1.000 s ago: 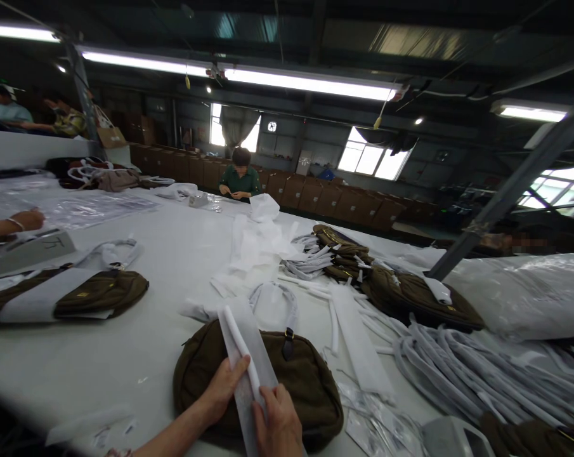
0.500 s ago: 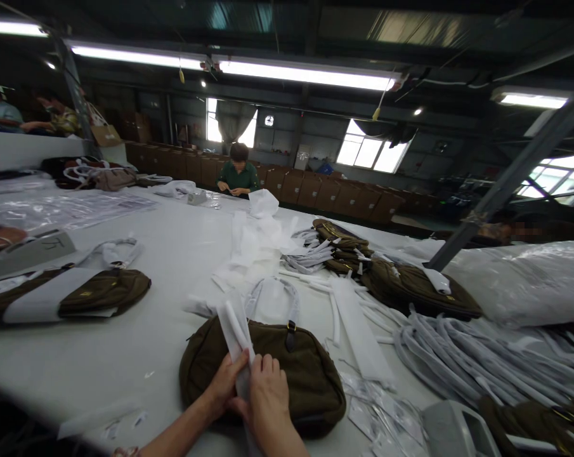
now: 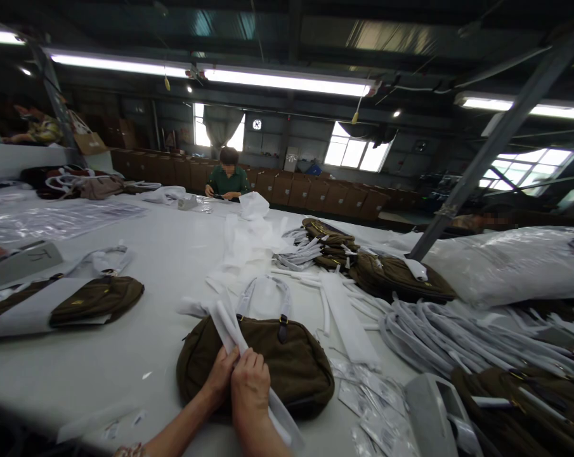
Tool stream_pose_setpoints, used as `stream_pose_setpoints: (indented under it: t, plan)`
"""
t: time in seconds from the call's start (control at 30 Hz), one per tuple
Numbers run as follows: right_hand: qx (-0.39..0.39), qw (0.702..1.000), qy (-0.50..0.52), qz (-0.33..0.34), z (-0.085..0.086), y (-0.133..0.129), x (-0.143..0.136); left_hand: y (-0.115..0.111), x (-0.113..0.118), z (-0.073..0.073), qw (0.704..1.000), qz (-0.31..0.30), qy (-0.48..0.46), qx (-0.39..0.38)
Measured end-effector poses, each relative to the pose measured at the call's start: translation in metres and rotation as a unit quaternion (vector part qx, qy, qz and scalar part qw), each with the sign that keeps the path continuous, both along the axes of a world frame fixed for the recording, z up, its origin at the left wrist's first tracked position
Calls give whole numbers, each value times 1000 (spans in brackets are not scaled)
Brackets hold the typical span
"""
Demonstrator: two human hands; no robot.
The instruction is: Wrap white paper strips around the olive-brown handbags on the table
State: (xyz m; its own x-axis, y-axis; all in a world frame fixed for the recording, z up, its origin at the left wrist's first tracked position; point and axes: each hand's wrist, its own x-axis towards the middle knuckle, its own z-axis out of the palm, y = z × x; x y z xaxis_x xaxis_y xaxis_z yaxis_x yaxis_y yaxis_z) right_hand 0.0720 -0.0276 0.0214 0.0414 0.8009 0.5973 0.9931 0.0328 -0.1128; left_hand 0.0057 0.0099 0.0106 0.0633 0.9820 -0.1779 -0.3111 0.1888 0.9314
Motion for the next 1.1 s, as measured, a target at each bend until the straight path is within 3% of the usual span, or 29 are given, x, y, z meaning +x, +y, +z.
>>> stream_pose_setpoints:
  t: [0.1,0.2,0.27,0.33,0.37,0.43,0.53,0.6,0.7,0.83,1.1]
  plan:
    - [-42,999,-4,10,20,-5,28,-4,2,-2,995,-70,39,52]
    - [-57,998,21,-1,48,-22,80,-15,-2,1,975,-166,94,116]
    - [-64,995,78,-5,63,-41,120,-21,-8,8,914,-256,221,224]
    - [-26,989,143,11,70,-66,153,-22,-16,20,813,-347,345,316]
    - [2,988,154,22,68,-78,164,-18,-20,28,776,-386,372,332]
    - [52,989,120,74,57,-101,174,-4,-24,44,762,-444,352,313]
    - [58,977,-11,205,27,-121,160,25,-24,64,761,-492,323,273]
    - [40,963,-75,257,7,-121,140,42,-19,72,747,-516,332,255]
    - [35,966,-91,241,-11,-107,113,54,-11,78,727,-549,345,226]
    - [52,973,-71,215,-17,-80,93,55,-5,85,717,-564,351,212]
    - [98,972,-70,204,-20,-53,78,38,-13,94,733,-554,301,253]
